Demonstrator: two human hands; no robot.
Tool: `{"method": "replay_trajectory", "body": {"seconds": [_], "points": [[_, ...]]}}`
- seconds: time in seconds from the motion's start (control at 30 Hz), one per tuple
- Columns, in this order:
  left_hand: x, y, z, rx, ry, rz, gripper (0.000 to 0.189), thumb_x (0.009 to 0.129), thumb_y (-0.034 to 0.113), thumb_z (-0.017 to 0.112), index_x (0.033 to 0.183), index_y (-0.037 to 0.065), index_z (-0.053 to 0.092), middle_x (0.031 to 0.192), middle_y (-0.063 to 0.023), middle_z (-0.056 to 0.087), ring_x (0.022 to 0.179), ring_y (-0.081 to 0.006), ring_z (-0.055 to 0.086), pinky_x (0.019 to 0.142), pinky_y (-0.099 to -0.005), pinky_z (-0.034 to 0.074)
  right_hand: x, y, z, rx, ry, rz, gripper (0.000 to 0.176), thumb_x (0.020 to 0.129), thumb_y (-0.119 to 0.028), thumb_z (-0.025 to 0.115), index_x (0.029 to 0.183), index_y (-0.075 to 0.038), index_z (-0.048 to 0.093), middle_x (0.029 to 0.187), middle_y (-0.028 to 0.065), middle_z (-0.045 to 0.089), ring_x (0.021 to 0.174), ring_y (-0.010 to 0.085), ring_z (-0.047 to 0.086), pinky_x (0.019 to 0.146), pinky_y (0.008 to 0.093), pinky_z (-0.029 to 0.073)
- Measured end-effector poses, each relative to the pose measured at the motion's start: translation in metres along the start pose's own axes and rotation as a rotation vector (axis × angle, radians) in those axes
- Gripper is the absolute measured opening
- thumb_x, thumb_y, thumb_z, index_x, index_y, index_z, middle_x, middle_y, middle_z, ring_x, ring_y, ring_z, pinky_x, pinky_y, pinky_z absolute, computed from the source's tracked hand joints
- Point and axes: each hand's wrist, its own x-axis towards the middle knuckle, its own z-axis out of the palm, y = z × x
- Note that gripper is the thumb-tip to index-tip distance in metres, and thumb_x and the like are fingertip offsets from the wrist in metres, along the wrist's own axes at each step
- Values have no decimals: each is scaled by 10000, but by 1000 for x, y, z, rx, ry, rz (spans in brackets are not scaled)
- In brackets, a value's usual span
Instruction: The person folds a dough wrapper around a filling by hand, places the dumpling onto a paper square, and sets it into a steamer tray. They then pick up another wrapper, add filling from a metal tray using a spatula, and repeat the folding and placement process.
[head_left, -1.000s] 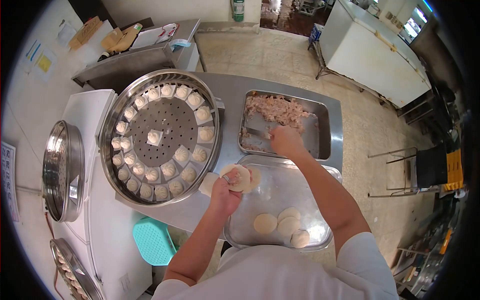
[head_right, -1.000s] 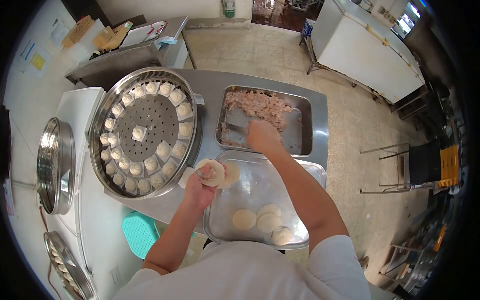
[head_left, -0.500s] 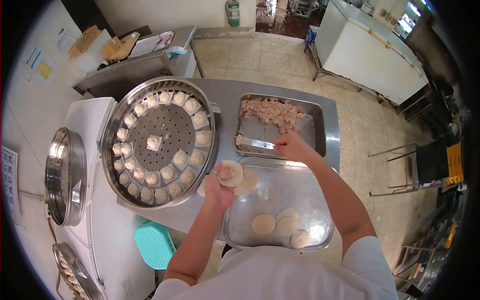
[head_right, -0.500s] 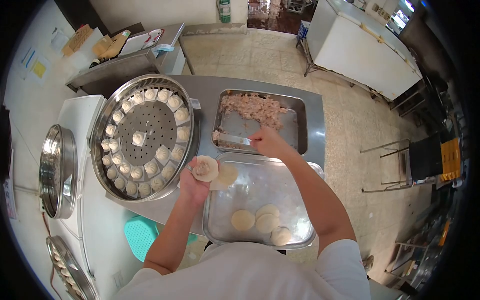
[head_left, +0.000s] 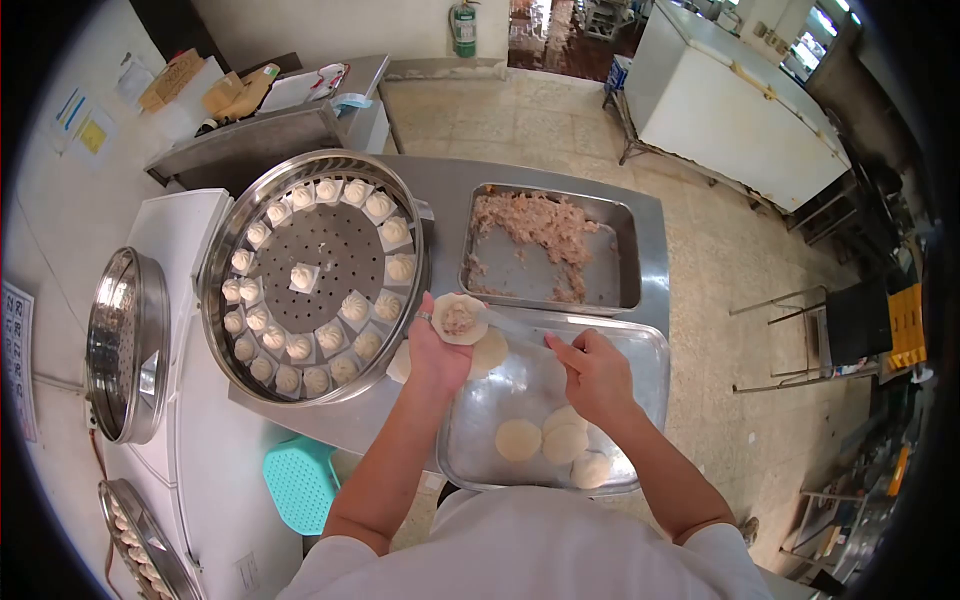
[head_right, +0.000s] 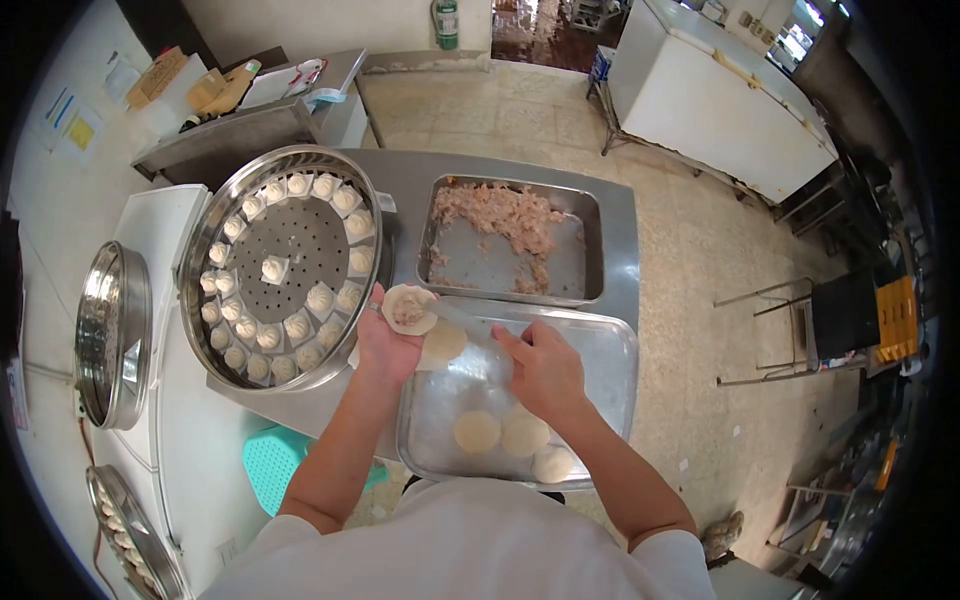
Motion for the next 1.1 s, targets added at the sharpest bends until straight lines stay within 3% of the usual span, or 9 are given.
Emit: {"method": "replay_trajectory", "body": {"seconds": [0.17,0.27,0.37,0.47,0.7,0.8,0.9,1.0,1.1], "points": [[-14,-3,14,-10,11,-141,527,1101,487,386,1166,15,612,1181,-192,661,1179,-395,622,1097,-524,463,0,0,6,-27,-21,-75,538,741,-27,708,1235,-237,743,873,47,575,812,254,623,650,378,535],[-22,2,11,74,3,-153,558,1086,535,396,1177,28,610,1189,-186,654,1187,-403,619,1084,-553,467,-5,3,-13,-118,12,-81,528,725,-33,716,1212,-236,749,878,36,582,798,245,624,651,372,540],[-33,5,11,115,7,-251,593,1080,583,368,1203,45,587,1189,-157,643,1154,-383,625,1036,-552,503,-3,-12,-29,-69,103,-262,530,738,26,705,1187,-246,766,837,34,589,754,228,625,607,362,525],[-41,7,15,136,-8,-308,619,1077,607,347,1236,53,571,1194,-141,639,1136,-365,630,1016,-542,520,-5,-4,-17,-112,33,-324,536,709,27,702,1167,-241,771,851,34,601,758,226,628,607,363,526],[-58,6,12,163,83,-243,607,1080,590,367,1295,56,561,1211,-136,644,1155,-349,633,1012,-527,532,-14,-18,-33,-78,25,-192,457,767,1,705,1162,-218,774,849,31,595,779,234,633,641,377,543],[-58,8,-1,86,-22,-206,451,1089,440,478,1292,46,556,1210,-142,647,1145,-344,652,1004,-499,556,-25,-22,-24,-1,-45,-92,388,830,28,695,1129,-198,797,840,64,624,750,255,646,631,381,535],[-57,6,-15,243,57,-41,279,1085,233,497,1241,10,556,1210,-180,641,1118,-356,667,1021,-489,562,-30,-15,-32,127,-21,31,371,844,25,686,1138,-176,792,851,87,652,748,275,662,653,387,543],[-51,10,-33,304,-5,1,280,1010,34,568,1287,15,539,1223,-181,640,1109,-338,686,991,-442,590,-14,-4,-45,181,49,148,335,863,6,674,1153,-129,774,856,111,685,765,310,680,685,414,551],[-49,12,-35,305,7,2,282,1004,-28,511,1282,10,536,1226,-182,637,1129,-341,679,1003,-450,589,7,16,-46,74,67,161,316,877,7,665,1153,-107,768,847,133,681,782,348,677,690,436,545]]}}
